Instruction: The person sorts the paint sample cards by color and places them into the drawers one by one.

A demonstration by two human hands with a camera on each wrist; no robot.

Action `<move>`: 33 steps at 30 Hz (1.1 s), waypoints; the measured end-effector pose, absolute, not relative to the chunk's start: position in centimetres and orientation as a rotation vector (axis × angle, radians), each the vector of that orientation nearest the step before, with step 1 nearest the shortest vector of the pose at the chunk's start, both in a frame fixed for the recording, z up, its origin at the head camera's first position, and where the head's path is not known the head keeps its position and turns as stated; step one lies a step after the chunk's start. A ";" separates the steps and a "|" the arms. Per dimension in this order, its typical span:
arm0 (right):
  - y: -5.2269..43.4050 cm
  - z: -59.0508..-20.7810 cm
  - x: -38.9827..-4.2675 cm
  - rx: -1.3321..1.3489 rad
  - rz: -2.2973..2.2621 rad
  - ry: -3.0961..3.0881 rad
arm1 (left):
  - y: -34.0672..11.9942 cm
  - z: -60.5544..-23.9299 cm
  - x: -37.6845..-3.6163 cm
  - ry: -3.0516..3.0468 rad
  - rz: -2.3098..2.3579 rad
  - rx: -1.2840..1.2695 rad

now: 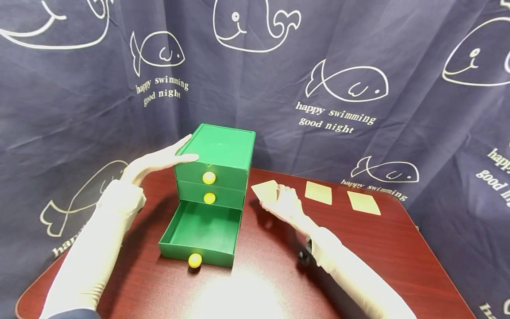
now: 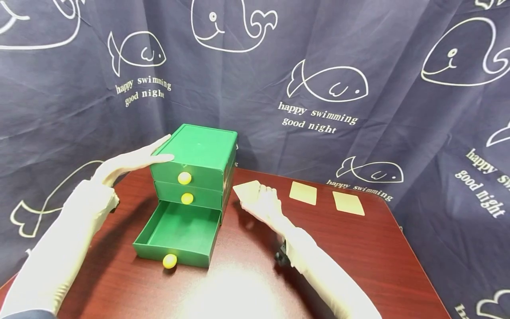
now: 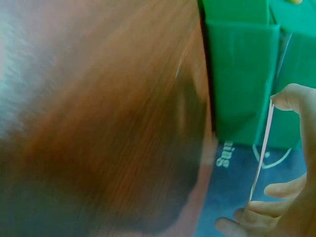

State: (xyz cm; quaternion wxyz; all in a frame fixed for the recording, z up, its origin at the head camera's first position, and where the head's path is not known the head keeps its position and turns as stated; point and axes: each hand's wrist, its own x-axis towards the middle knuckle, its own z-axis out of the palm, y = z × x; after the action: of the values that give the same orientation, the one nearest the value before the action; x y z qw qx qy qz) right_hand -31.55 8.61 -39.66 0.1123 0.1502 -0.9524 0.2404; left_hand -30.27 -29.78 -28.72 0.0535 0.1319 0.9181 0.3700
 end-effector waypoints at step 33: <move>9.0 -38.5 -21.5 0.943 0.957 -2.614 | -29.8 -28.8 -30.2 2.783 1.153 0.372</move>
State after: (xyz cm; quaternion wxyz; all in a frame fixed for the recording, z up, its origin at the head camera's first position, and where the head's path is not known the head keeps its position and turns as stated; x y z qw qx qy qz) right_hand -21.53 9.00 -38.51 0.1011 0.3193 -0.8848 0.3239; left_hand -30.23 -29.78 -28.79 0.0533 0.1223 0.9155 0.3794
